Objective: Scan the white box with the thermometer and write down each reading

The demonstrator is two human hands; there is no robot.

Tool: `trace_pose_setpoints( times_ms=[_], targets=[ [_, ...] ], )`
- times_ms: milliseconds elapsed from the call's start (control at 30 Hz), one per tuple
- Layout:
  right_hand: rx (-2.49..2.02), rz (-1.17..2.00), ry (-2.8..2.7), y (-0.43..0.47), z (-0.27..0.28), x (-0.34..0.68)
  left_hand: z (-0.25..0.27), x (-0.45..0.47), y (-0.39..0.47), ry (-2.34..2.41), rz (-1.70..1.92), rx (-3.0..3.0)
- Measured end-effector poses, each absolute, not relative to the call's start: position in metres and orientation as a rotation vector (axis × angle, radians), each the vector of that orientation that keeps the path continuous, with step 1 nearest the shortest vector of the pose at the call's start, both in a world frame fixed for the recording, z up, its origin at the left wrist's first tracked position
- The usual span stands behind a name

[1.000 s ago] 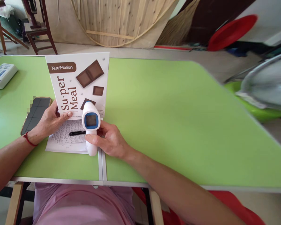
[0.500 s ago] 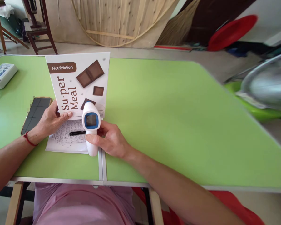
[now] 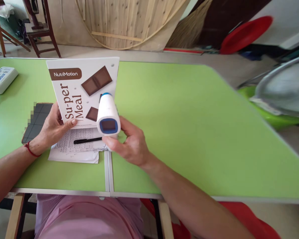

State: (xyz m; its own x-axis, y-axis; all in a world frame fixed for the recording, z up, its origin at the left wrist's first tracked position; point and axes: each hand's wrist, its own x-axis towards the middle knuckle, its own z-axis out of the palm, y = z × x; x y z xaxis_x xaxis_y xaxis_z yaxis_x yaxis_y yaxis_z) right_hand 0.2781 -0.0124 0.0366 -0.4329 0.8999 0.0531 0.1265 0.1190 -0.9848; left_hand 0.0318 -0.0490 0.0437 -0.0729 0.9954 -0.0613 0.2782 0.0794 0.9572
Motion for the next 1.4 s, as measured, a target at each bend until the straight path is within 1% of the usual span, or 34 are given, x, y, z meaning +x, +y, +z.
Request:
trace_pose_setpoints(
  times_ms=[167,367,600,833,1033,1167,1267,1400],
  targets=[
    [-1.183,0.979,-1.753,0.009,0.030,0.292,0.037,0.029,-0.051,1.587,1.075,1.393],
    [-1.372,0.722,-2.131,0.036,0.005,0.316,0.037,0.026,-0.050,1.609,1.075,1.483],
    [-1.358,0.553,-2.499,0.048,-0.016,0.329,0.030,0.019,-0.046,1.741,1.016,1.703],
    [-1.360,0.496,-2.532,0.046,-0.018,0.325,0.033,0.021,-0.045,1.770,0.964,1.764],
    [-1.172,0.417,-2.350,0.036,-0.002,0.314,0.037,0.023,-0.045,1.748,0.960,1.758],
    [-0.882,0.453,-2.536,0.018,0.010,0.301,0.038,0.024,-0.048,1.765,1.008,1.815],
    [-0.786,0.304,-2.683,0.011,0.011,0.293,0.037,0.021,-0.048,1.785,1.029,1.892],
    [-0.653,0.156,-2.678,0.014,0.010,0.293,0.030,0.014,-0.045,1.774,0.945,1.817]
  ],
)
